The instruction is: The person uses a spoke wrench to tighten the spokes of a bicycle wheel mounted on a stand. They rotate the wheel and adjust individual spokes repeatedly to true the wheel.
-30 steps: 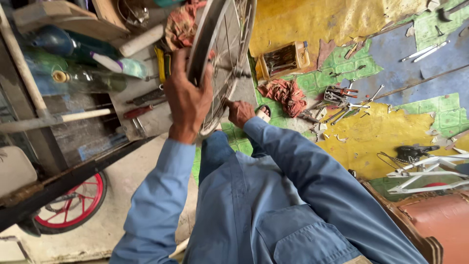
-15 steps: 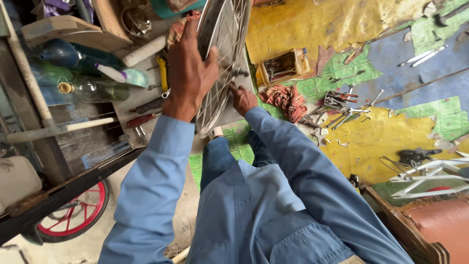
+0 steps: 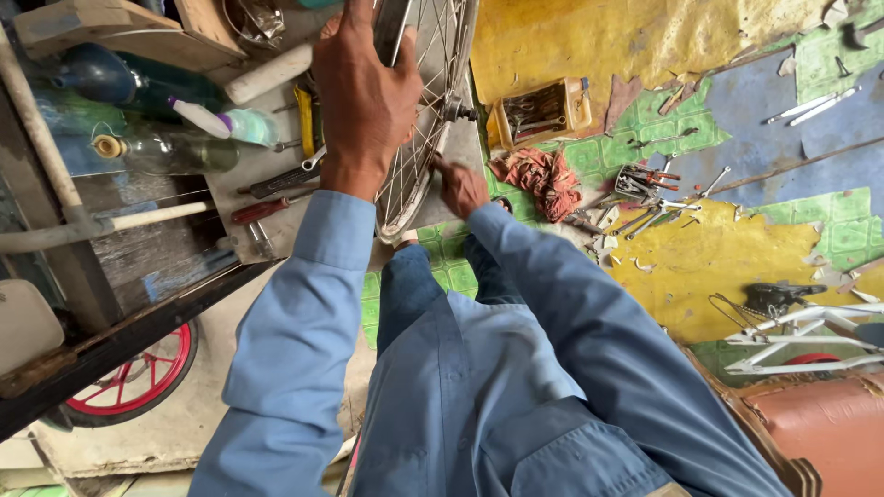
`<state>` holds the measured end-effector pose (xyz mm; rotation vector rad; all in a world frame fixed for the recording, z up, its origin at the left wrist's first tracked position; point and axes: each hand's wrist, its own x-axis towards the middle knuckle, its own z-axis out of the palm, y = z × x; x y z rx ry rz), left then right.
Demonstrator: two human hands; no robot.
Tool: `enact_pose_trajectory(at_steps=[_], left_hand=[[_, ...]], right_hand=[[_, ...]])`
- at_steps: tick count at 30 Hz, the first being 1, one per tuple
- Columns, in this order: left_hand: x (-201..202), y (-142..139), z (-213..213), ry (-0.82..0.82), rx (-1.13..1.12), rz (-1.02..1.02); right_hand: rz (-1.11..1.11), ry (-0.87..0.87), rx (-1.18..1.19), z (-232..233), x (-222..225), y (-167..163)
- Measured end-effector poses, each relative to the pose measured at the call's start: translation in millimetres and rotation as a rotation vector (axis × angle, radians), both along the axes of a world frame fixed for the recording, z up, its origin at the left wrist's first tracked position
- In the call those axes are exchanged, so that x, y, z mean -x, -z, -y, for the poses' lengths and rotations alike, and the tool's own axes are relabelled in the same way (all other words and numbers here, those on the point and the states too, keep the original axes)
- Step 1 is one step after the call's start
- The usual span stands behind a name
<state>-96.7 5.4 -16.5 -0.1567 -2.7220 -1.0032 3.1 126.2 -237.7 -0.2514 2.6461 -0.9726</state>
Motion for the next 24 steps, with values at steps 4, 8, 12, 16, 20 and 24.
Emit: enact_pose_trajectory(at_steps=[4,8,12,16,20,24], left_hand=[[-6,0,1,0.030,0.171,-0.146],[-10,-1,-7,0.008,-0.021,-0.076],[-11,-5,-9,0.005,0.093,-0.120],[-12,-7,-11,0.018,0.037,-0.063],[-5,-5,-6,-0.018,0.114,-0.051],[0,-2,-5,0.007,0.094,-0.090]], right_hand=[[-0.150,-0.115,-0.025,3,10,11],[-0.188,-0.002,0.178,-2,-9,12],[-0.014,-0.059,-0.030,-3,0,14],[0.011,-0.049,-0.051,5,7,14],[0.012,0.107,0.105,10,-38,1],[-0.137,0.028,0.212,10,-59,-2]])
